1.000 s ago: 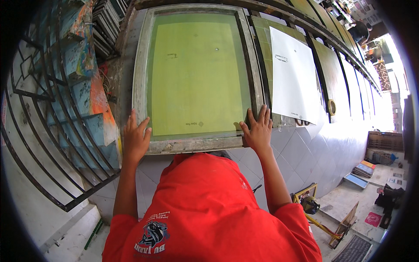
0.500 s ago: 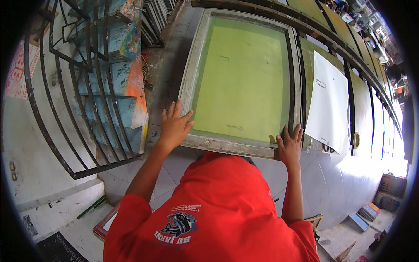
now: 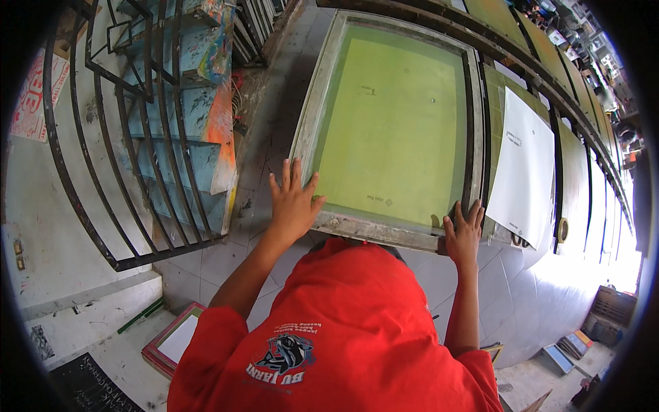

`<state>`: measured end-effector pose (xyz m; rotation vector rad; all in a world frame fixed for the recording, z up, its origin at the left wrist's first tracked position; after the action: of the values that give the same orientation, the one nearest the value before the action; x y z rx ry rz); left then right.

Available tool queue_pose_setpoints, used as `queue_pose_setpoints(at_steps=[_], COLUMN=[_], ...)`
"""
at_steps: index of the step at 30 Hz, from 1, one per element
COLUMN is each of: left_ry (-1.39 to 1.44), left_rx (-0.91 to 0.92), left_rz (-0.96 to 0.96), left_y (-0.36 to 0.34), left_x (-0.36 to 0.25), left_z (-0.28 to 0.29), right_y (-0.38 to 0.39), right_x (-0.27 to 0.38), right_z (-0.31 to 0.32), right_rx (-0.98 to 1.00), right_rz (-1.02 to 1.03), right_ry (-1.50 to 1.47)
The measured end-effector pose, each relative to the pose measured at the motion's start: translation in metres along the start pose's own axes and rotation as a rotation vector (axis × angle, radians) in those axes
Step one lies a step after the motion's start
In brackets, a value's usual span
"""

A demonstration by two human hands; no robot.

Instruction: The person places a screen onto a printing table, adjusts its position by hand, then walks to another table and sorts through several sheets of paper.

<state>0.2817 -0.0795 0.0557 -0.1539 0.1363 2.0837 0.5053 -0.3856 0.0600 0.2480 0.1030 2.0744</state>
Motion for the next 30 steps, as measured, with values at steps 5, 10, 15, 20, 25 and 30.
queue_pose_setpoints(at_steps=[5,10,15,20,25,30], left_ry=[0.024,0.077,0.079,0.055,0.059,0.073], left_rx=[0.066,0.039,0.023,0.086,0.129,0.172], left_rz=[0.036,0.091,0.149,0.128,0.079,0.079], left_y=[-0.008,-0.007,-0.006,-0.014,-0.019,-0.021], left_x=[0.001,0.002,0.005,0.004,0.002,0.002], left_z=[0.008,0.002,-0.005,0.002,0.007,0.01], right_y=[0.0,-0.001,-0.001,-0.001,-0.006,-0.034], right_x=[-0.002,-0.001,-0.002,-0.003,0.002,0.0], right_z=[0.0,-0.001,0.0,0.0,0.013,0.038], right_rx=[-0.014,-0.042,-0.05,-0.064,-0.02,-0.12], right_rz=[0.008,0.027,0.035,0.039,0.025,0.088], right_ry=[-0.037,-0.04,-0.03,-0.018,-0.054,-0.122])
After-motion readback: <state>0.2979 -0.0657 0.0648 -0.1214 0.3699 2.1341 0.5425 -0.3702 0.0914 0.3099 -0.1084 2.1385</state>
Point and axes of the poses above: each hand's wrist, its own y-axis away from the middle knuckle, its own z-axis out of the back of the hand, x = y × z, the point moved 7 cm from there along -y, towards the middle knuckle, and after that the axes turned 2 degrees about x, right-handed, at the moved point
